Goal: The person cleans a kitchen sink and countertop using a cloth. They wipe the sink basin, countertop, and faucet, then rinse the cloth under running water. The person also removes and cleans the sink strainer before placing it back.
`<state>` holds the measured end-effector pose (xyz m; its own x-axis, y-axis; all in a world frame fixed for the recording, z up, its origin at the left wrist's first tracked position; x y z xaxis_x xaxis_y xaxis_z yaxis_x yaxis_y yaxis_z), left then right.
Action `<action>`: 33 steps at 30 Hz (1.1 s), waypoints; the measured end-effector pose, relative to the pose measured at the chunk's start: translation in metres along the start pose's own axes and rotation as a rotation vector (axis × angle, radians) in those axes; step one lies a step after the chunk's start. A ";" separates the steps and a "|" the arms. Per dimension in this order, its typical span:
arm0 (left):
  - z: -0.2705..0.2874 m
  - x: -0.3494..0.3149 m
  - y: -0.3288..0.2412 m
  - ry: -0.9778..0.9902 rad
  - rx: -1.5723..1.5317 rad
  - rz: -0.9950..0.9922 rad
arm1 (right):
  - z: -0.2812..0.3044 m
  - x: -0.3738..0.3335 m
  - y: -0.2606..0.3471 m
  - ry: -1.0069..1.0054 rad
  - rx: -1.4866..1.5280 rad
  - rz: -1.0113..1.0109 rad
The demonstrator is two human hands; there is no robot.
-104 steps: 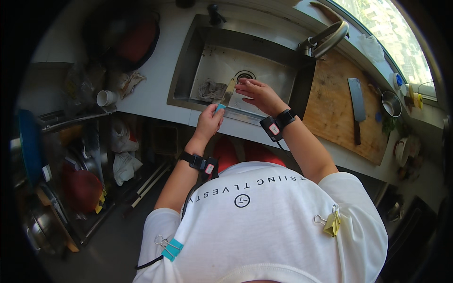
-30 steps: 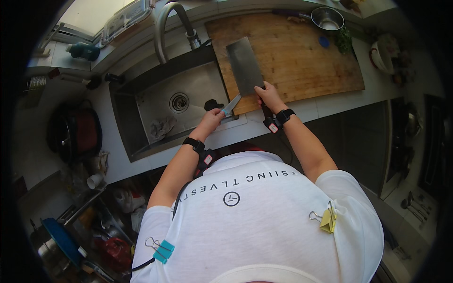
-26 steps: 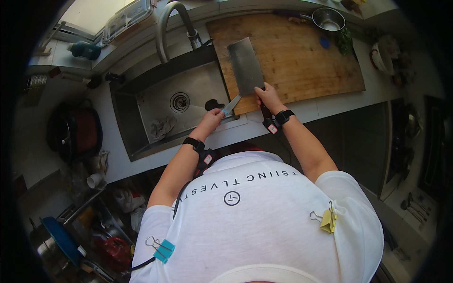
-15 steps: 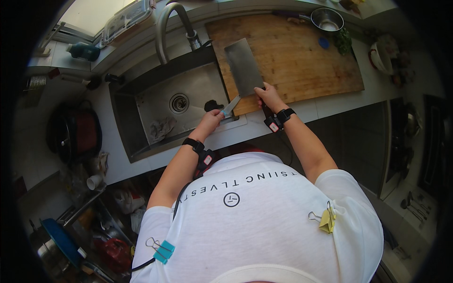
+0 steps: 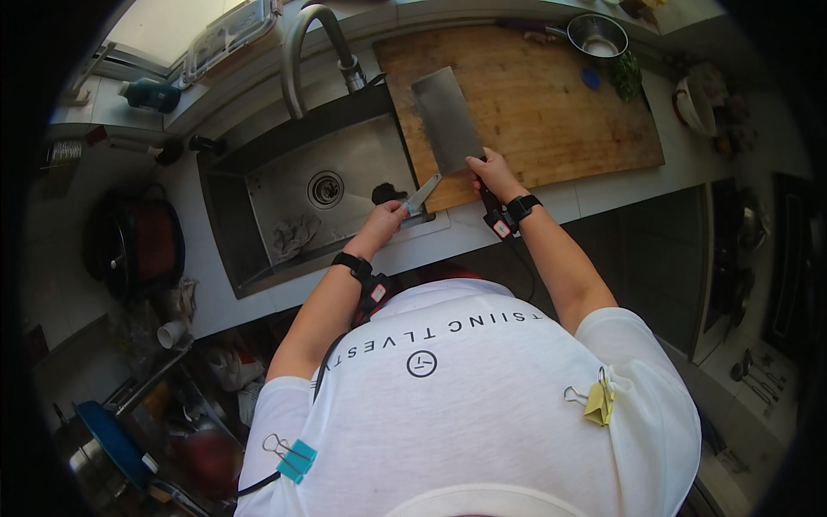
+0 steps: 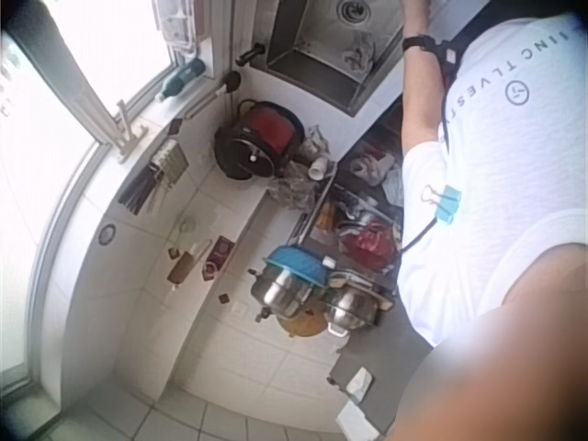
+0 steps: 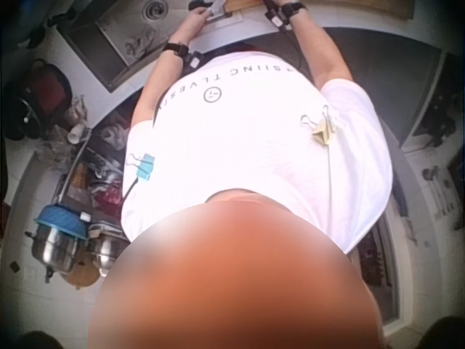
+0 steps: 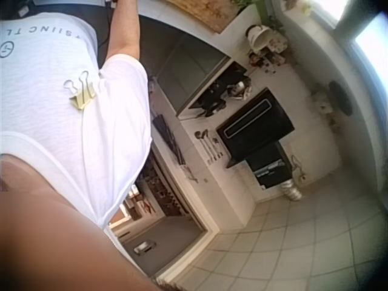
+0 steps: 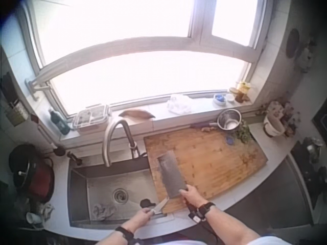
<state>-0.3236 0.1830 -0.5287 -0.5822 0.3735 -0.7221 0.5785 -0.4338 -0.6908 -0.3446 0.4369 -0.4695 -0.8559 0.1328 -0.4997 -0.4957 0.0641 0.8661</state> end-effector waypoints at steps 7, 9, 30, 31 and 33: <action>-0.006 0.010 0.002 -0.009 -0.006 -0.030 | -0.011 -0.003 -0.005 0.119 0.010 -0.003; -0.006 0.011 0.006 -0.011 0.013 -0.001 | 0.004 -0.001 -0.002 -0.037 0.022 0.049; -0.005 0.010 0.004 -0.051 0.086 -0.053 | -0.001 -0.001 0.001 0.061 -0.051 0.011; -0.006 0.010 0.004 -0.044 0.055 -0.078 | -0.004 -0.001 0.001 0.113 -0.059 0.023; -0.006 0.011 0.004 -0.058 0.051 -0.088 | -0.007 -0.001 0.001 0.150 -0.086 0.041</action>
<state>-0.3244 0.1902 -0.5391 -0.6621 0.3648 -0.6546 0.4947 -0.4433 -0.7475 -0.3450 0.4297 -0.4681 -0.8849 -0.0154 -0.4656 -0.4652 -0.0236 0.8849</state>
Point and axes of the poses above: each hand's wrist, its own x-axis towards the middle knuckle, its own z-axis out of the back of the hand, y = z × x, the point moved 6 cm from there along x, towards the middle knuckle, and after that the axes turned 2 degrees about z, right-handed, at the moved point
